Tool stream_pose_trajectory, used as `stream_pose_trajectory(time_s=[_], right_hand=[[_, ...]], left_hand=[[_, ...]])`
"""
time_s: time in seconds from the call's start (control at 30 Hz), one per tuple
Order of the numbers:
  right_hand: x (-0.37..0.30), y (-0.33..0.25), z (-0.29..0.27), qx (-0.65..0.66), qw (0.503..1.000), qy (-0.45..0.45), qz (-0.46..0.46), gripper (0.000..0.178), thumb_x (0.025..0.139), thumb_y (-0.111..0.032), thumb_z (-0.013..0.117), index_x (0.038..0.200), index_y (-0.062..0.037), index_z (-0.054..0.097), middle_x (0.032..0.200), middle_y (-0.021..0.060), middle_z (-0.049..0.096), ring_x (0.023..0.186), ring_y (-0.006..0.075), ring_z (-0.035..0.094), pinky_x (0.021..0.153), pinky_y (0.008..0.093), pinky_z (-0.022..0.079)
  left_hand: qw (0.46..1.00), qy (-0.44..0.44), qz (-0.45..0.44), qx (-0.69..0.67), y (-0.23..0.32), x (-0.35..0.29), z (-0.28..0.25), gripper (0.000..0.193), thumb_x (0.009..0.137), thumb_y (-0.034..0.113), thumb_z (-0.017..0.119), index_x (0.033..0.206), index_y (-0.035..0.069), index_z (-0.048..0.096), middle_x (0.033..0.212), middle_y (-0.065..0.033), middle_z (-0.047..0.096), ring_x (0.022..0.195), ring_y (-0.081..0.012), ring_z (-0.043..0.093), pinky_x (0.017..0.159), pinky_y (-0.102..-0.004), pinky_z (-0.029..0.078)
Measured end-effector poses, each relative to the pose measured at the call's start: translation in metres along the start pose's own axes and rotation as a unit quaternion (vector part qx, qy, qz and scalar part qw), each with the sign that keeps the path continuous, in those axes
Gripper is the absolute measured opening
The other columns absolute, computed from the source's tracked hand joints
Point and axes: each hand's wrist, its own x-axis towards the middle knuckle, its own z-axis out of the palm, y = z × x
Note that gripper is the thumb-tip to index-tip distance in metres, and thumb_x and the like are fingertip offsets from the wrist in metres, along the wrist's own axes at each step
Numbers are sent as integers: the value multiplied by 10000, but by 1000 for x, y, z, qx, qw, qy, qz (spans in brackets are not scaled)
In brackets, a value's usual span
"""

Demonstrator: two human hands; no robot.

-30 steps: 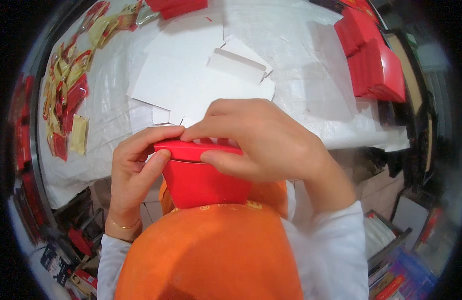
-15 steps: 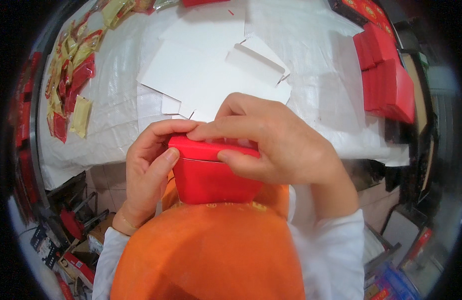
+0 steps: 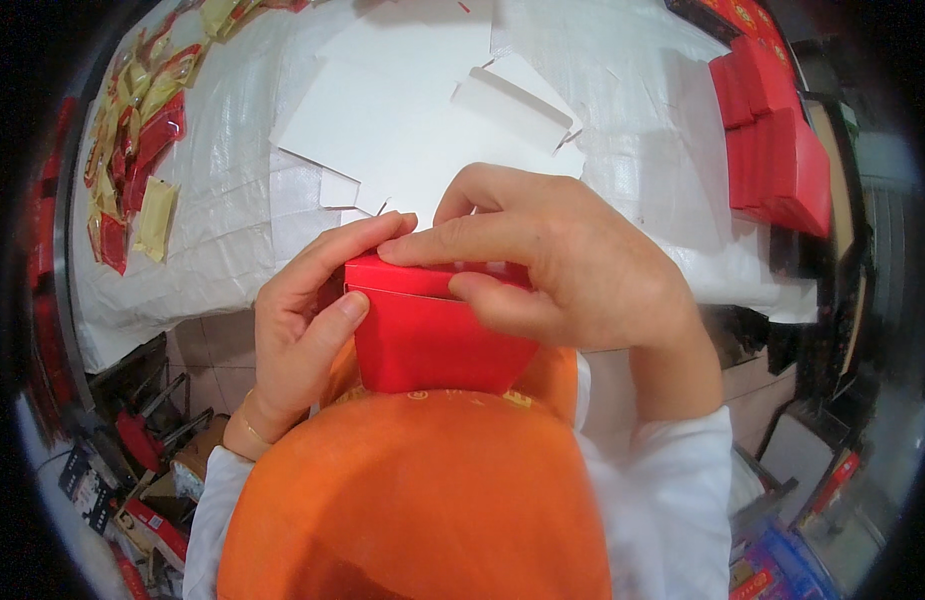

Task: The person assembles small red boxes by folding white cardboard inserts and placing them inside the red outer shells. They then insert small yellow packets into the boxes and close the lids. The process is repeated multiple times, with the person handling the materials by hand.

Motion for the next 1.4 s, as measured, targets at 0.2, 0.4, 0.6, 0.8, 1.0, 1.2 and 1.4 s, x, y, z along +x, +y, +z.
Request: stream_pose_trajectory(time_s=[0.2, 0.4, 0.6, 0.8, 1.0, 1.2, 1.4], right_hand=[[-1, -1, -4, -11, 1000, -10, -11, 423, 787, -43, 647, 1182, -158, 745, 925, 103, 655, 724, 221, 654, 644, 304, 540], [10, 2, -4, -11, 999, -42, 9, 413, 746, -32, 652, 1144, -80, 752, 879, 107, 644, 692, 216, 619, 620, 293, 506], [8, 5, -3, -45, 998, -35, -33, 486, 796, -66, 607, 1250, -217, 694, 800, 104, 561, 678, 296, 582, 626, 377, 493], [11, 5, -7, -39, 996, -68, -36, 527, 784, -41, 566, 1262, -232, 683, 823, 120, 575, 709, 311, 602, 646, 394, 503], [10, 12, -13, -14, 994, -90, -53, 501, 774, -69, 540, 1237, -192, 688, 838, 140, 592, 736, 332, 610, 671, 415, 507], [8, 8, -15, -22, 994, -104, -29, 490, 779, -82, 542, 1234, -186, 693, 841, 146, 597, 788, 340, 614, 717, 421, 502], [3, 11, 8, -17, 998, -26, -55, 403, 848, -112, 568, 1219, -186, 706, 842, 139, 600, 812, 335, 626, 741, 408, 518]], left_hand=[[993, -47, 64, 89, -3, 2, -4, 489, 908, 21, 504, 1391, -51, 536, 1333, -200, 599, 1203, -264, 606, 977, -334, 493], [978, -42, 72, 189, 0, 1, 4, 583, 917, 4, 500, 1491, -36, 408, 1388, -231, 552, 1255, -312, 580, 1042, -369, 461], [995, -23, 11, 95, 5, -3, 14, 693, 930, -9, 461, 1578, 5, 214, 1468, -230, 473, 1312, -297, 532, 1057, -388, 461], [996, -49, 25, 69, -5, -5, 4, 656, 953, 12, 412, 1571, -24, 194, 1498, -232, 438, 1328, -284, 506, 1064, -404, 448], [992, -50, 9, 118, -6, -5, 3, 593, 967, 39, 412, 1539, -48, 280, 1502, -221, 435, 1318, -277, 510, 1060, -373, 443], [990, -52, 10, 129, -5, -3, 6, 576, 973, 51, 408, 1528, -59, 298, 1490, -219, 442, 1309, -273, 513, 1077, -375, 427], [996, -45, 13, 71, -7, -3, 8, 566, 978, 56, 398, 1527, -49, 308, 1418, -225, 490, 1313, -275, 491, 1129, -400, 365]])
